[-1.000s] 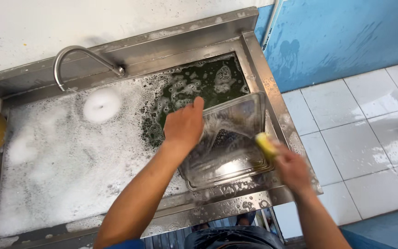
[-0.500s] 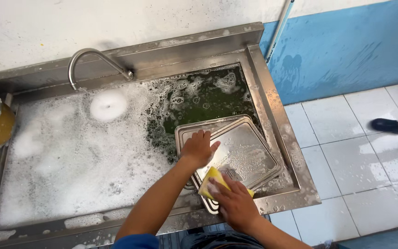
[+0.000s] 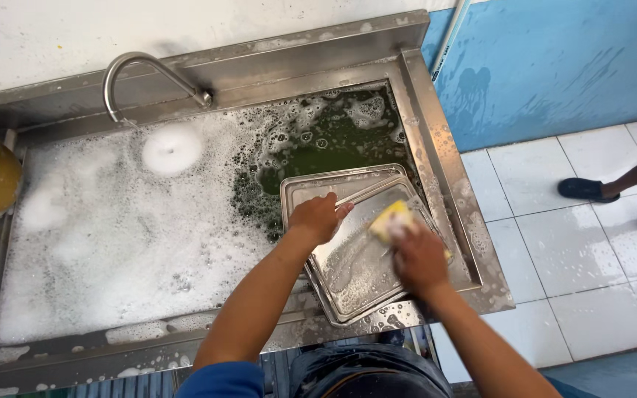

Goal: The person scrubs multiple stainless steel trays with a yellow sponge in a soapy sink, rinses them under running water, and stacks the cleaned trays on the sink edge. The person repeats this process for several trays throughout the clip.

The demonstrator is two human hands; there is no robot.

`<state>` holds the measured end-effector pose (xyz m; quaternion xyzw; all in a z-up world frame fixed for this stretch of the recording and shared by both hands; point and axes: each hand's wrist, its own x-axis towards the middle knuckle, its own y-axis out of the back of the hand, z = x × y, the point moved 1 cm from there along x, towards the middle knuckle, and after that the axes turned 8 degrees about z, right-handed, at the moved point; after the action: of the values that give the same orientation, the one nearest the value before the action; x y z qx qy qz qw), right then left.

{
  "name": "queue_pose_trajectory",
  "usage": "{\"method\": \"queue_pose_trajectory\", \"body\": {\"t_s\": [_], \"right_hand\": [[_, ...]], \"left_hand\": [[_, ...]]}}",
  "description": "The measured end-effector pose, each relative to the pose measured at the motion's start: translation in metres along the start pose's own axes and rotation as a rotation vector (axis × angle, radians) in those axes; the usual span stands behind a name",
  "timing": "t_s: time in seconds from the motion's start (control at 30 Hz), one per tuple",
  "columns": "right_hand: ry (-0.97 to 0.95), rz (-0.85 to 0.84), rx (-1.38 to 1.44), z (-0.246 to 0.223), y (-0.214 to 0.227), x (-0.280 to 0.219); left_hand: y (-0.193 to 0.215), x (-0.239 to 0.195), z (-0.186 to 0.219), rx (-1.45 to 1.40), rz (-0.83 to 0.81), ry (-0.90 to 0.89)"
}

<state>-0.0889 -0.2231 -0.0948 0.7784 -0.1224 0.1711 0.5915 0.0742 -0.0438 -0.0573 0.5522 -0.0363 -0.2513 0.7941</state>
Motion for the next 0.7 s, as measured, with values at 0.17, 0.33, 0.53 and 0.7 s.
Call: {"method": "queue_pose_trajectory", "body": {"t_s": [0.17, 0.33, 0.53, 0.7], "right_hand": [[-0.067, 0.078, -0.061, 0.067, -0.011, 0.011], [0.136, 0.146, 0.121, 0.018, 0.004, -0.004], [0.212, 0.076, 0.082, 0.001, 0.016, -0.011], [0.081, 0.151, 0.105, 0.021, 0.018, -0.020]], "left_hand": [[-0.003, -0.009, 0.004, 0.034, -0.026, 0.064], [0.001, -0.009, 0.000, 0.052, 0.015, 0.039], [0.006, -0.011, 0.002, 0.087, 0.006, 0.032], [0.006, -0.014, 0.004, 0.064, -0.003, 0.045]]}}
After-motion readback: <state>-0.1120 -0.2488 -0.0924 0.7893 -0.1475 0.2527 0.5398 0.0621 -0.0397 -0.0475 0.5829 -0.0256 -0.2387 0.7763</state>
